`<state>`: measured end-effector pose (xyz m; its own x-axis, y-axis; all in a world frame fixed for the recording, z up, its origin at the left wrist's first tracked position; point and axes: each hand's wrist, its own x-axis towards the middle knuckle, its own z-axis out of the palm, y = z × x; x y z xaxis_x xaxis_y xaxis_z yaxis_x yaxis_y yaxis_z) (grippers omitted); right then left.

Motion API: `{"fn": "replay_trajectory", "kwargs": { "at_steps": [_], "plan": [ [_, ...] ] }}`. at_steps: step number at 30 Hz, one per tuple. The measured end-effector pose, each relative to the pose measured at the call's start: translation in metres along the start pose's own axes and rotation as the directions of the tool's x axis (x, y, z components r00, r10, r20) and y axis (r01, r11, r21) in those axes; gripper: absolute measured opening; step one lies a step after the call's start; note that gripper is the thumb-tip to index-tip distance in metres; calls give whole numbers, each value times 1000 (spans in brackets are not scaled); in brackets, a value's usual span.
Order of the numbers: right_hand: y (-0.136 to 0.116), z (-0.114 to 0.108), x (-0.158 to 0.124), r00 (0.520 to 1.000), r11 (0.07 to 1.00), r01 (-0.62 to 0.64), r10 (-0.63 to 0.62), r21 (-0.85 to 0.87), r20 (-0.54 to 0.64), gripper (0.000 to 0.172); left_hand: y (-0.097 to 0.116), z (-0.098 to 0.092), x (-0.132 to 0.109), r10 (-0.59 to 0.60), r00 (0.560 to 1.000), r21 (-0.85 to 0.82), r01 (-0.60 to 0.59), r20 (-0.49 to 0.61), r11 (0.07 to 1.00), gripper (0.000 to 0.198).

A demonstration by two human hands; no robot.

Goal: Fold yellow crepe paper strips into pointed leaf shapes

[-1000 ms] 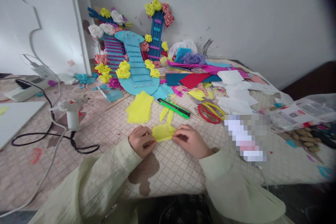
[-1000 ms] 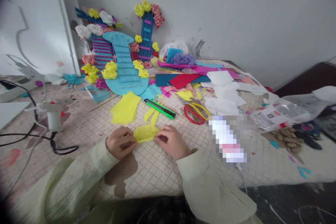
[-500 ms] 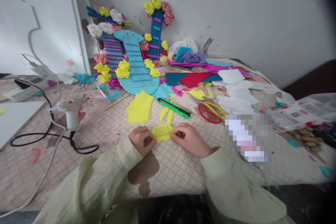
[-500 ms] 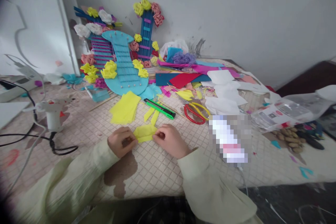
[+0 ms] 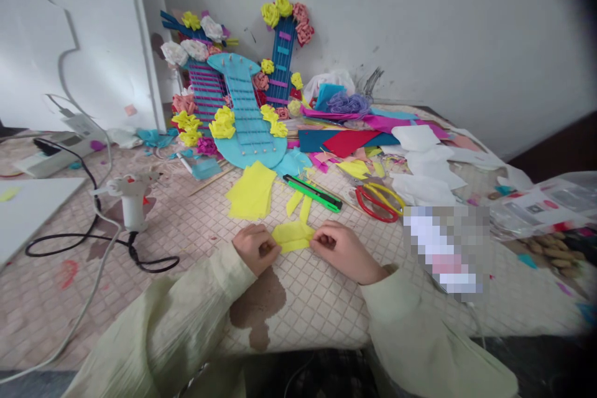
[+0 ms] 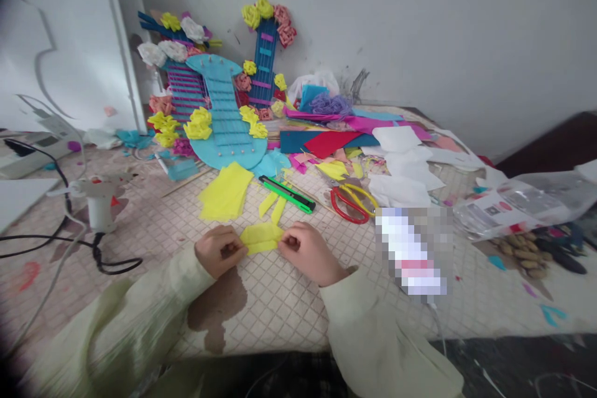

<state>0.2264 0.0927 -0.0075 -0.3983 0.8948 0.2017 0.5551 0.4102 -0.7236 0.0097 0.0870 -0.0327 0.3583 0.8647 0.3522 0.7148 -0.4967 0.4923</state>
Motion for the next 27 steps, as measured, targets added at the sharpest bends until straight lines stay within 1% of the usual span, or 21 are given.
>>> {"fn": "replay_trajectory", "kwargs": {
  "at_steps": [5,16,23,27],
  "plan": [
    [-1,1,1,1000,1000,-4,4,-31,-4,12,0,0,1,-4,1000,10,4,6,1000,21],
    [2,4,1,1000,998,8,-10,-60,-22,12,0,-1,4,-51,998,6,51,29,999,21],
    [1,9,-1,996,992,31,-40,-119,-77,12,3,0,3,-47,999,48,47,0,998,21],
    [-1,10,-3,994,990,10,-26,-142,-107,10,3,-4,1,-38,999,55,40,-24,998,20]
  ]
}}
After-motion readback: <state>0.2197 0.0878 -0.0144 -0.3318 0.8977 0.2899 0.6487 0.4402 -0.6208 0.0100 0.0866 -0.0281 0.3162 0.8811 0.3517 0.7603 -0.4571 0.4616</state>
